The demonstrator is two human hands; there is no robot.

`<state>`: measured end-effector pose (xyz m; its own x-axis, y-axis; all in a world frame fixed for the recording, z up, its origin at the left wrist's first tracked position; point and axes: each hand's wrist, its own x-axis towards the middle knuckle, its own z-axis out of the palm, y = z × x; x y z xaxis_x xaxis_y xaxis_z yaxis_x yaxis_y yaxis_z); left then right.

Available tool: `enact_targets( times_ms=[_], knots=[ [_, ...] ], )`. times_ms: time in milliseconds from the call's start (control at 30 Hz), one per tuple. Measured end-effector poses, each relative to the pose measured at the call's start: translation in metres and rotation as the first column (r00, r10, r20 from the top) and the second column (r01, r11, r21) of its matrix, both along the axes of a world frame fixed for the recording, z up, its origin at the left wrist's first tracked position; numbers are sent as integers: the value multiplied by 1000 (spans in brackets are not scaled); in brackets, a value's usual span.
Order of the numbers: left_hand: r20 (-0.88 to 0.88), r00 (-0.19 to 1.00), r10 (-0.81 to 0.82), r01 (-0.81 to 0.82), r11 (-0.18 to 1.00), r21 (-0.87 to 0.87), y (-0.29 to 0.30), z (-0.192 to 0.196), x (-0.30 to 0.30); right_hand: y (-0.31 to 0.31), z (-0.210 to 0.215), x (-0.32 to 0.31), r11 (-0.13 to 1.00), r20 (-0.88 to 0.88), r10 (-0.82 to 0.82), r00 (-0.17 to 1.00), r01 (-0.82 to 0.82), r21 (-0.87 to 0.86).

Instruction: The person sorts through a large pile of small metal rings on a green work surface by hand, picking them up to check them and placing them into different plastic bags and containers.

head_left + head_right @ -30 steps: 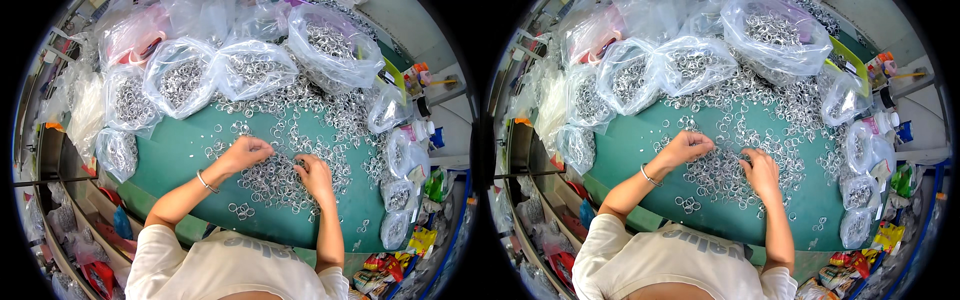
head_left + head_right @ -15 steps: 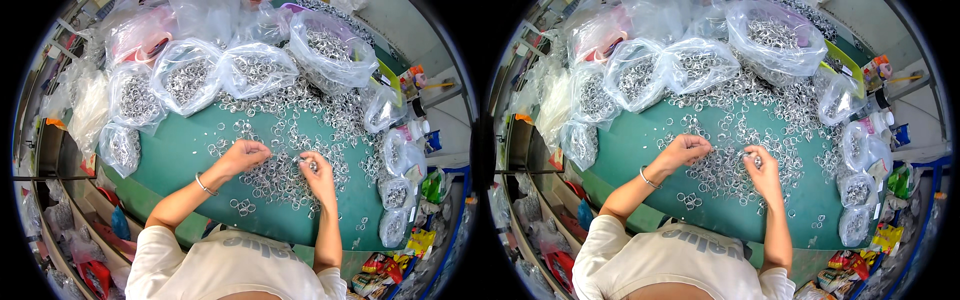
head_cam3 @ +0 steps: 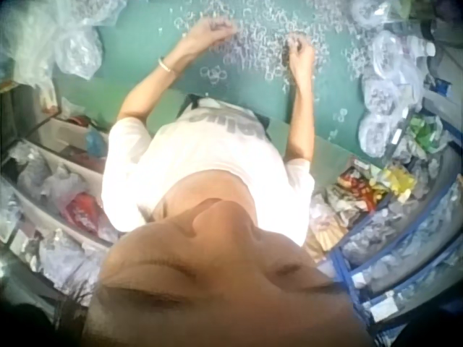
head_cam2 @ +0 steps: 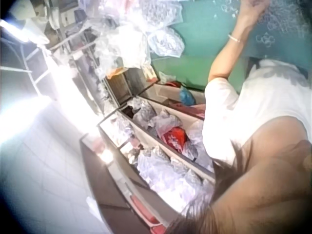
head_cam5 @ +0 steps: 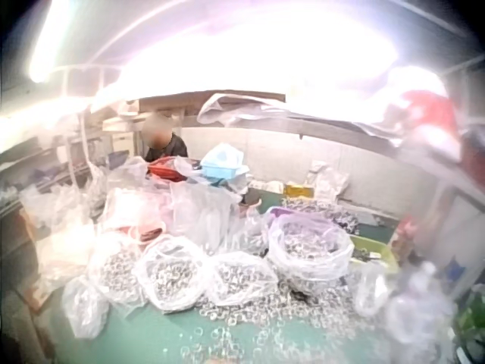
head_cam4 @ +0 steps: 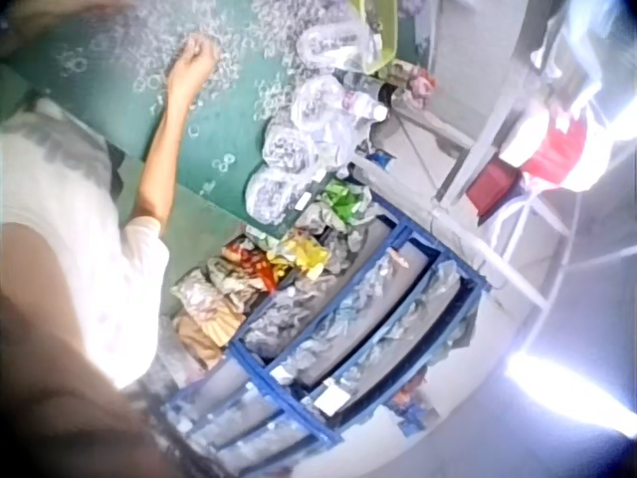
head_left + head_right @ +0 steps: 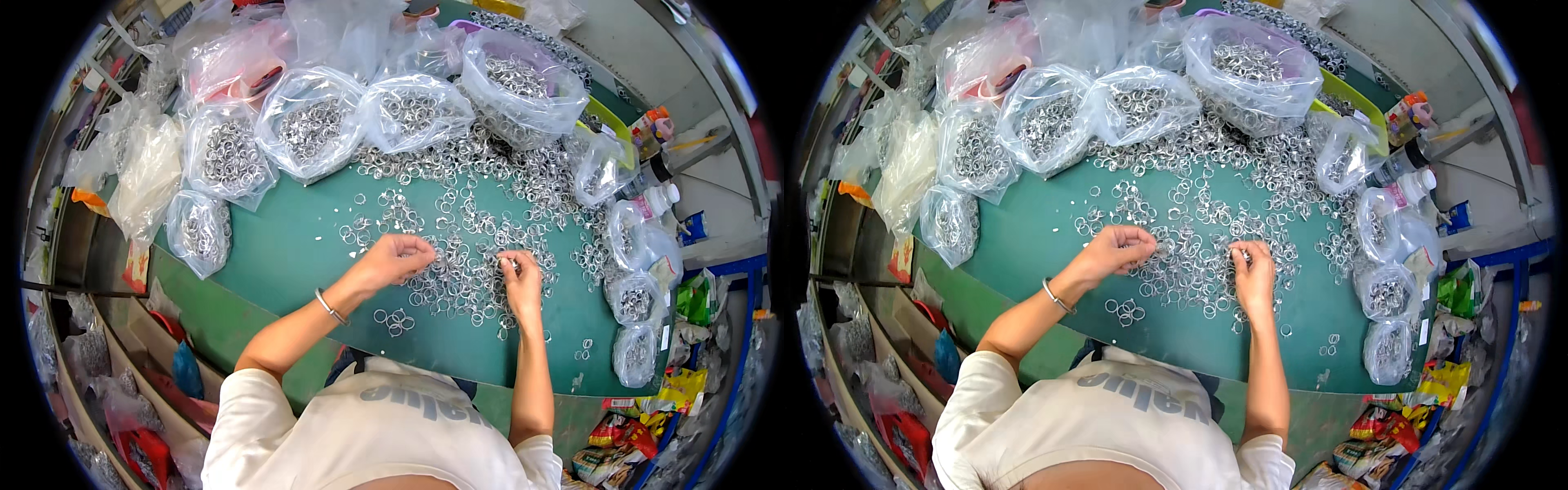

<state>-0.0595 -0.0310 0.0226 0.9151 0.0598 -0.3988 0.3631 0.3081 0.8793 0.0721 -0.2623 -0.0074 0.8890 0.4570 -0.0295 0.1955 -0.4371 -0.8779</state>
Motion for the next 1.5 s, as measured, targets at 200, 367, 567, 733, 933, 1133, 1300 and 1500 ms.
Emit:
enact_targets(
  times_ms=[200,367,567,733,933,1133,1300,1500],
  knots=[
    [17,1000,-18,18,999,-46,-7,-1,-7,-3,-19,5,990,237,47,970,-77,120],
    [39,999,-34,35,999,-35,-15,2,-11,-15,-16,3,997,-45,-36,998,38,60],
    [23,999,-31,31,1000,-2,-25,3,-13,-12,10,-6,990,-277,-43,960,77,115],
    [56,997,-44,44,999,3,-37,2,-11,-14,7,-13,970,-380,-61,923,145,196],
    [479,877,-38,-194,884,426,-87,-21,-11,6,-9,-39,730,-685,86,723,423,537],
    [523,815,-249,-369,473,800,-112,-20,-16,13,-6,-57,568,-819,250,517,606,556],
    [596,763,-251,-418,512,751,-114,-22,-21,15,-8,-59,517,-787,324,525,599,612],
    [437,896,77,-339,753,564,-79,-9,-4,7,0,-62,552,-695,420,583,444,706]
  ],
)
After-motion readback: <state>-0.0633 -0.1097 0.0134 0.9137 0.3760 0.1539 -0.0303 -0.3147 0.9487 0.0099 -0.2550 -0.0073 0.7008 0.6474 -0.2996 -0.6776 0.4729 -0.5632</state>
